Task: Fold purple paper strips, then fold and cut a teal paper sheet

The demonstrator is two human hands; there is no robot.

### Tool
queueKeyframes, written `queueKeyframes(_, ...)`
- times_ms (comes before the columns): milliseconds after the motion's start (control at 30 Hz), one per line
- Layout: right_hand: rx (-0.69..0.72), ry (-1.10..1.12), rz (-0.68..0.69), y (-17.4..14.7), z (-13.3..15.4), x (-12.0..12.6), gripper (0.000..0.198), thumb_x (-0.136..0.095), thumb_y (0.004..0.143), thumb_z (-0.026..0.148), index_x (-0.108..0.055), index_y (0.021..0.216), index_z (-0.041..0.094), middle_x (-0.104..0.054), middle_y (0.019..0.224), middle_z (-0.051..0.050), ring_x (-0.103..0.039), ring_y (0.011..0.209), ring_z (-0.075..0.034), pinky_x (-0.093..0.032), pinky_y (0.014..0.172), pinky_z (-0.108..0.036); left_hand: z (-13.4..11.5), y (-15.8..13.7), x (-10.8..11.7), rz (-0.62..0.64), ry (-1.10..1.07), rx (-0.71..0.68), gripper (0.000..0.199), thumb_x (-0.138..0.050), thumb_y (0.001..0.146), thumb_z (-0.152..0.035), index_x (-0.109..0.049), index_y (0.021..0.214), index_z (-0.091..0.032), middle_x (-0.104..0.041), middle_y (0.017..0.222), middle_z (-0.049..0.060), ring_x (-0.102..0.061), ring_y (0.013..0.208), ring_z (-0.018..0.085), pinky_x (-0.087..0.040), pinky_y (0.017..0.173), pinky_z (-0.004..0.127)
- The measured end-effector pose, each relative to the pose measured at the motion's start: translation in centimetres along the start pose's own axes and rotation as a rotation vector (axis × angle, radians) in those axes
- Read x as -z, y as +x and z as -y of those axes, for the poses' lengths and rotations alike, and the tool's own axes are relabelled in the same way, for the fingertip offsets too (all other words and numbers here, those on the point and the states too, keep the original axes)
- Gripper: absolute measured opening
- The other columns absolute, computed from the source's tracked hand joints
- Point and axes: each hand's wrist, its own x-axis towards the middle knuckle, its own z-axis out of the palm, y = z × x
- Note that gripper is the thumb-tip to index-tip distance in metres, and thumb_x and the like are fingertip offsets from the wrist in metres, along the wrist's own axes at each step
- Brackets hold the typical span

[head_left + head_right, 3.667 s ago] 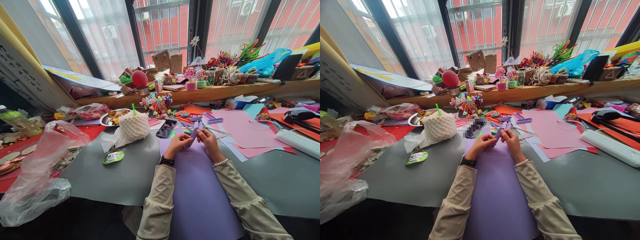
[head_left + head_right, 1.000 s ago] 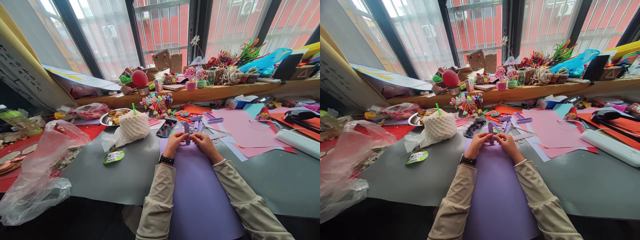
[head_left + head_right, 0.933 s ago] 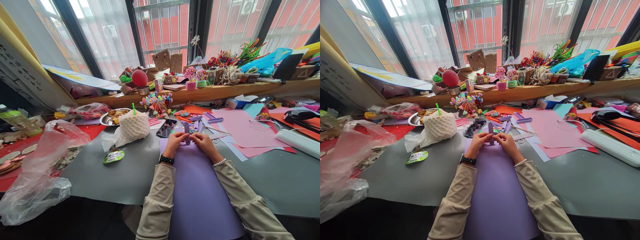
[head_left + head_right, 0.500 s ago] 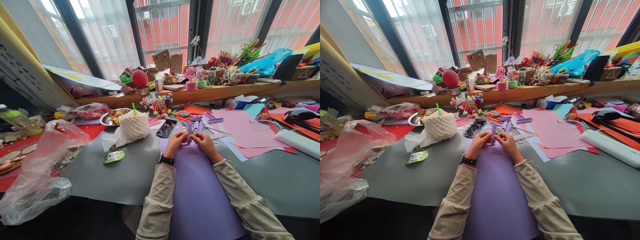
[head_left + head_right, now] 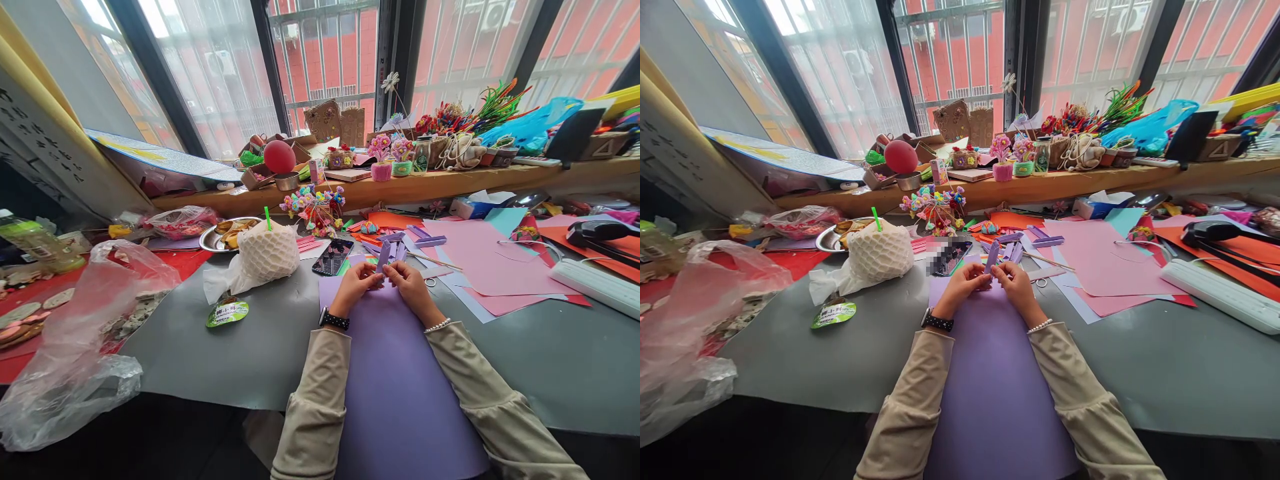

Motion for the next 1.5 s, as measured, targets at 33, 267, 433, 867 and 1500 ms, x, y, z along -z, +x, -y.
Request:
queueKeyframes(33,-0.013,0.016,-0.008,0.0,-0.1,0.0,0.025,-0.049,0.072,0.041,-0.049,0.062,0.017,-0.045,0.056,0.002,-0.042,0.05,-0.01,-0.035,0.049,-0.023,0.0,0.0,0.0,0.014,0.008,0.009,0.039,-0.068,0.054,-0.038,-0.049,0.077,-0.013,-0.053,0.064,-0.001,-0.056,0.054,0.01,-0.044,0.054,0.022)
queueKeyframes(267,-0.072,0.135,-0.121,0.1,-0.7,0.3,0.024,-0.053,0.068,0.04,-0.05,0.066,0.017,-0.045,0.055,0.003,-0.041,0.049,-0.008,-0.036,0.047,-0.021,-0.4,-0.3,0.0,0.04,0.076,0.027,0.032,-0.066,0.057,-0.036,-0.057,0.073,-0.011,-0.054,0.064,0.0,-0.053,0.055,0.008,-0.041,0.055,0.02)
queueKeyframes(433,-0.033,0.265,-0.217,0.4,-0.4,0.5,0.036,-0.059,0.064,0.038,-0.048,0.093,0.019,-0.055,0.08,-0.001,-0.052,0.07,-0.013,-0.043,0.052,-0.022,-0.6,-0.4,0.1,-0.007,0.12,0.038,0.031,-0.063,0.06,-0.036,-0.063,0.077,-0.01,-0.056,0.063,0.001,-0.05,0.053,0.007,-0.041,0.056,0.021)
queueKeyframes(867,-0.06,0.331,-0.167,0.2,0.1,0.6,0.034,-0.061,0.063,0.033,-0.049,0.092,0.02,-0.054,0.071,0.002,-0.054,0.06,-0.011,-0.045,0.051,-0.023,-0.9,-0.3,0.8,-0.082,0.066,-0.054,0.033,-0.065,0.06,-0.024,-0.06,0.09,-0.012,-0.059,0.07,0.003,-0.057,0.061,0.01,-0.046,0.057,0.021)
queueKeyframes(1500,-0.085,0.228,-0.062,0.2,0.1,0.6,0.03,-0.059,0.064,0.036,-0.059,0.089,0.018,-0.06,0.085,-0.003,-0.052,0.061,-0.011,-0.047,0.056,-0.025,-1.2,-0.5,0.7,-0.128,-0.028,0.025,0.028,-0.063,0.063,-0.03,-0.061,0.085,-0.013,-0.062,0.078,0.005,-0.06,0.064,0.013,-0.047,0.064,0.026)
